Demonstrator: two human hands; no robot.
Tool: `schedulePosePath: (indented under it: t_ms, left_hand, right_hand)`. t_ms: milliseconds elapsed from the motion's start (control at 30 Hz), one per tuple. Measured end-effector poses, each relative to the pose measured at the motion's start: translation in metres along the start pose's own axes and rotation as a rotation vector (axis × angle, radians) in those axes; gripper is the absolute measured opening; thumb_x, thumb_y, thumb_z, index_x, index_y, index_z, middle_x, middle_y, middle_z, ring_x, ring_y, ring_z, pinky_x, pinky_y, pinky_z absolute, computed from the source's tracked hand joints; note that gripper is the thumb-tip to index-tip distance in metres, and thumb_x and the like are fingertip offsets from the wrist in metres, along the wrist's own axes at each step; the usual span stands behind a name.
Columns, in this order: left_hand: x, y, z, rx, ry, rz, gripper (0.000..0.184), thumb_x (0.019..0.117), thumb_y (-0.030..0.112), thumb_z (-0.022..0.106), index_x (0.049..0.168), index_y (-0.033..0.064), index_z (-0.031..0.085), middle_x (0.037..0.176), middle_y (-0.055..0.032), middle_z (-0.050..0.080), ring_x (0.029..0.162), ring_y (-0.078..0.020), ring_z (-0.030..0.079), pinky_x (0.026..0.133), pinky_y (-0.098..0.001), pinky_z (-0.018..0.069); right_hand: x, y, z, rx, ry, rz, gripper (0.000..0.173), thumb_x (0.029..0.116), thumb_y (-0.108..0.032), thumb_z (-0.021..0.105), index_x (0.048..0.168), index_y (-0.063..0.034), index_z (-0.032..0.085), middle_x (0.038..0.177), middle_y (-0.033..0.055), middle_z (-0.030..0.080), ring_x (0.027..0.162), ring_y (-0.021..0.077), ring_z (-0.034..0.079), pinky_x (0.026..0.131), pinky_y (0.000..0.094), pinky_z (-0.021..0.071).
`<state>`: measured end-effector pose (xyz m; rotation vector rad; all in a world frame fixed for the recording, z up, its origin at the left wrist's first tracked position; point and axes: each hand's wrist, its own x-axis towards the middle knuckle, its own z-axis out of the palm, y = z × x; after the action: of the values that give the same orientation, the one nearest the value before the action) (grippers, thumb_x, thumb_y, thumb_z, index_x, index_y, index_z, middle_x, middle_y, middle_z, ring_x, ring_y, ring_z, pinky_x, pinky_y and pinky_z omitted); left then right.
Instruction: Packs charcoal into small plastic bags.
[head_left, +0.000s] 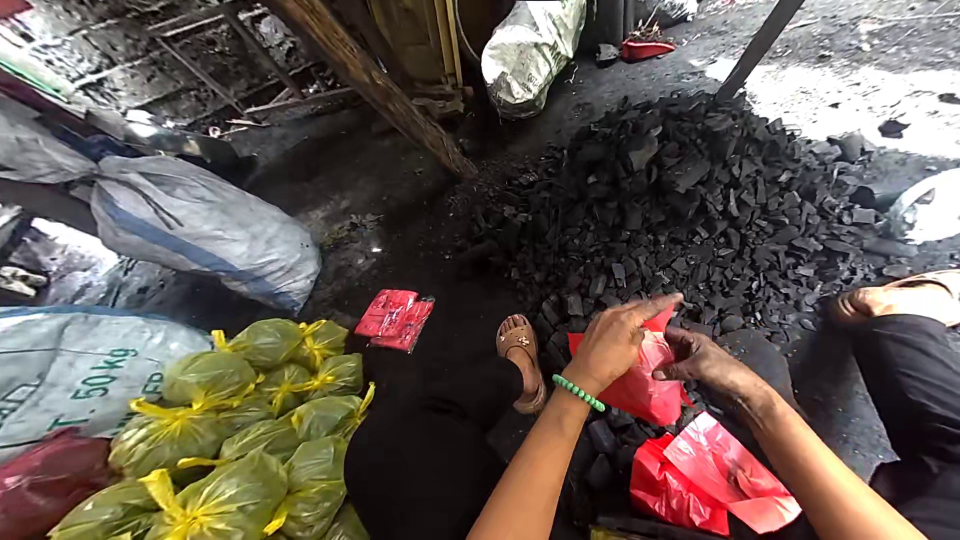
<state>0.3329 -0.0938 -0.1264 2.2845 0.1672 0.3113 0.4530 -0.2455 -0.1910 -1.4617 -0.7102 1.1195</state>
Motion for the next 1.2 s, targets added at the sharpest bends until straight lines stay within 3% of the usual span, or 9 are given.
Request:
schedulePosePath:
  t_ms: [67,167,300,567,667,733,867,1033,1200]
  left_hand:
    - [0.002,-0.002,0.007,0.16,0.149,-0.021,0.051,0.0946,0.001,0.066,0.144,0.0144,0.061,0.154,-0.0171,0.048,0.125,-0.0425,0.057,0.097,-0.0636,0.0464]
    - [-0.002,0.005,0.01,0.146,0.268,-0.242,0.029,0.0936,0.019,0.075,0.116,0.0019,0.069,0.122,-0.022,0.061,0.108,-0.0397,0.062,0.091,-0.057,0.052]
    - [-0.006,0.005,0.021,-0.082,-0.037,-0.58,0.049,0.0919,0.041,0.076,0.108,-0.004,0.068,0.1,-0.0232,0.069,0.096,-0.0371,0.067,0.087,-0.0583,0.053]
    - [-0.008,-0.017,0.014,-1.105,0.147,-0.79,0.015,0.1005,0.003,0.055,0.115,0.0034,0.055,0.089,-0.0071,0.066,0.071,-0.0156,0.066,0.066,-0.0324,0.0593]
    - [-0.01,-0.031,-0.012,-1.367,0.363,-0.753,0.014,0.1018,0.007,0.044,0.097,0.0099,0.056,0.08,-0.0039,0.066,0.069,-0.0148,0.066,0.064,-0.031,0.0577]
    - [-0.007,-0.043,-0.022,-1.482,0.566,-0.655,0.019,0.1011,0.01,0.043,0.091,0.0169,0.057,0.072,0.0007,0.064,0.062,-0.0107,0.065,0.058,-0.0262,0.0567]
    - [-0.001,-0.058,-0.009,-0.935,0.349,-0.48,0.016,0.1016,0.005,0.045,0.114,0.0058,0.056,0.088,0.0002,0.061,0.07,-0.0052,0.058,0.064,-0.0238,0.0516]
    - [-0.004,-0.126,0.002,-0.074,-0.15,-0.442,0.022,0.0854,-0.004,0.074,0.106,0.0035,0.076,0.117,-0.0269,0.065,0.108,-0.0424,0.062,0.09,-0.0588,0.0516]
    - [-0.013,-0.177,0.003,0.022,0.47,-1.043,0.044,0.0924,0.017,0.076,0.129,-0.0035,0.064,0.15,-0.0285,0.045,0.132,-0.0458,0.049,0.106,-0.0602,0.0441]
  right_hand:
    - [0.001,-0.001,0.008,-0.017,0.105,-0.007,0.053,0.0733,0.019,0.073,0.122,0.0016,0.063,0.098,0.008,0.074,0.087,0.0121,0.072,0.081,0.0307,0.0606]
    - [0.003,0.001,0.022,0.041,0.316,-0.053,0.06,0.0699,0.022,0.074,0.125,0.0011,0.061,0.104,0.0117,0.071,0.089,0.0159,0.071,0.08,0.0348,0.0612]
    - [0.002,0.005,0.045,0.112,0.448,-0.132,0.064,0.077,0.013,0.071,0.136,-0.0042,0.052,0.111,0.01,0.069,0.094,0.0145,0.07,0.081,0.0359,0.0615]
    - [0.004,0.01,0.013,0.501,0.406,-0.23,0.06,0.0741,-0.003,0.068,0.131,-0.0173,0.052,0.086,-0.0042,0.071,0.071,0.0066,0.069,0.064,0.0273,0.0614]
    - [0.011,0.019,-0.026,-0.029,0.611,-0.177,0.056,0.077,0.008,0.063,0.131,-0.0061,0.054,0.074,-0.0011,0.055,0.062,0.0074,0.055,0.06,0.0285,0.052]
    - [0.015,0.032,-0.04,-0.337,0.618,-0.078,0.056,0.0788,0.01,0.076,0.131,0.0003,0.058,0.086,0.0178,0.06,0.073,0.0289,0.057,0.068,0.0519,0.0495]
    - [0.03,0.036,-0.019,-0.372,0.208,-0.012,0.089,0.0769,-0.01,0.085,0.155,-0.012,0.042,0.147,0.0226,0.05,0.124,0.0378,0.059,0.099,0.0582,0.0526]
    - [0.086,-0.003,-0.014,-0.457,0.062,0.041,0.011,0.0977,-0.006,0.068,0.103,0.0026,0.073,0.086,0.0158,0.072,0.077,0.0246,0.067,0.077,0.0497,0.0553]
    - [0.179,-0.02,-0.023,-0.078,0.027,-0.049,0.018,0.0992,-0.011,0.059,0.114,-0.0019,0.065,0.101,0.0072,0.07,0.087,0.0146,0.069,0.077,0.0363,0.0611]
